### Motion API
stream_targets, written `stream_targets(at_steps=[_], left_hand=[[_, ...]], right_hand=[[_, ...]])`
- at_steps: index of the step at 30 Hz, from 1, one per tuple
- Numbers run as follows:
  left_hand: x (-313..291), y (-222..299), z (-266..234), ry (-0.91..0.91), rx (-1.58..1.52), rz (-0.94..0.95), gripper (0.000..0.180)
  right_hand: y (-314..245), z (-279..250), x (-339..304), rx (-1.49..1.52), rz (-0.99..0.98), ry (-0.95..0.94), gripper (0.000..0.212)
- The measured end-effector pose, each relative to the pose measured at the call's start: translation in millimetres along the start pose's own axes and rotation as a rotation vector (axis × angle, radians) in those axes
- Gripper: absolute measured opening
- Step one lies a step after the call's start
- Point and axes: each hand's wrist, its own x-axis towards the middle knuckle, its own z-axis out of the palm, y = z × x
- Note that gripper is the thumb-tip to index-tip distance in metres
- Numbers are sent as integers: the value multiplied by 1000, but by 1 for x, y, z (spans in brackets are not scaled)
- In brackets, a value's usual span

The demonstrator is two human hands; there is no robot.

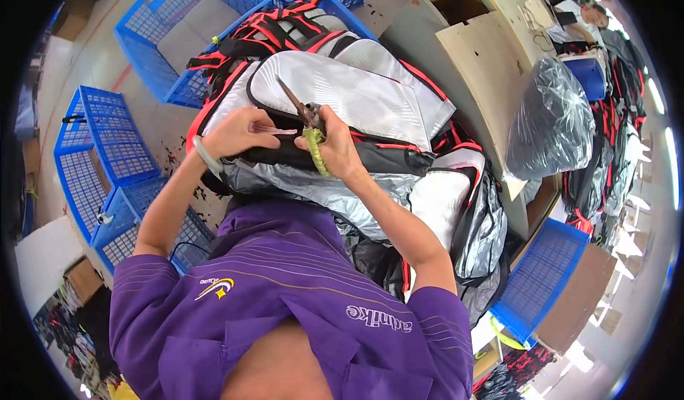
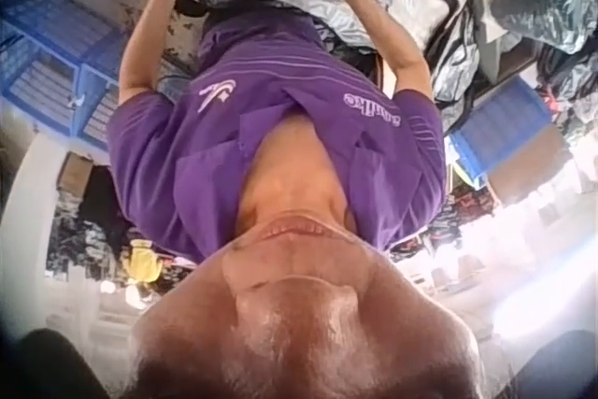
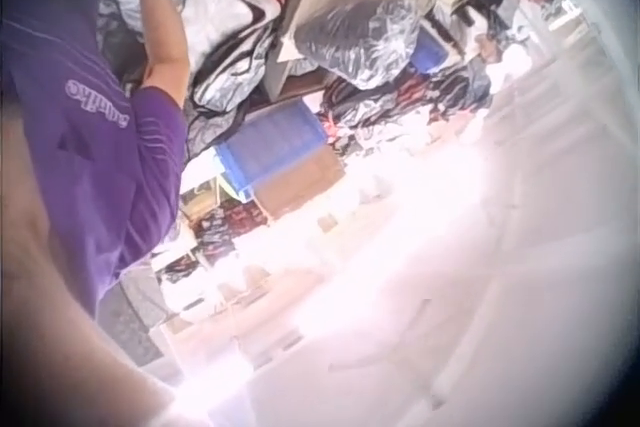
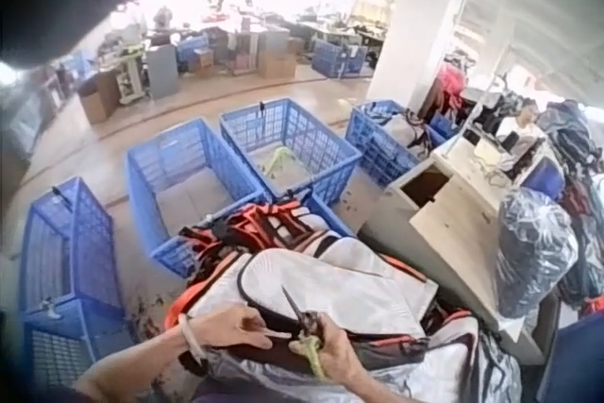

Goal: Trimming excess threads and plastic material from sports bags using scissors.

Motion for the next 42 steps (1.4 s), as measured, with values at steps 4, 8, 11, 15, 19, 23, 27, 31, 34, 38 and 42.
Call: stream_targets(at_steps=[4,8,11,15,19,23,27,31,34,38,42], left_hand=[[-3,-10,6,60,-68,-32,33],[0,1,17,221,-51,-110,33],[-1,5,30,347,78,-61,31],[-4,-2,33,464,197,38,32],[-9,-11,31,492,187,21,34],[-11,-12,30,514,178,37,35],[-11,-12,29,528,176,60,35],[-13,-12,29,524,171,49,35],[-13,-14,29,535,162,66,35],[-14,-14,27,542,162,73,36],[-13,-16,27,550,159,95,37]], right_hand=[[3,7,8,25,0,63,40],[-3,9,17,-69,-18,120,41],[1,14,22,-114,-19,192,40],[-1,0,26,-110,-65,173,45],[-7,-61,20,-680,-359,59,57],[23,-81,16,-927,-290,-204,65],[14,-74,29,-976,-319,-264,67],[5,-72,41,-1016,-299,-364,67],[5,-73,44,-985,-378,-368,65],[7,-75,42,-970,-377,-360,62],[16,-76,38,-950,-335,-355,60]])
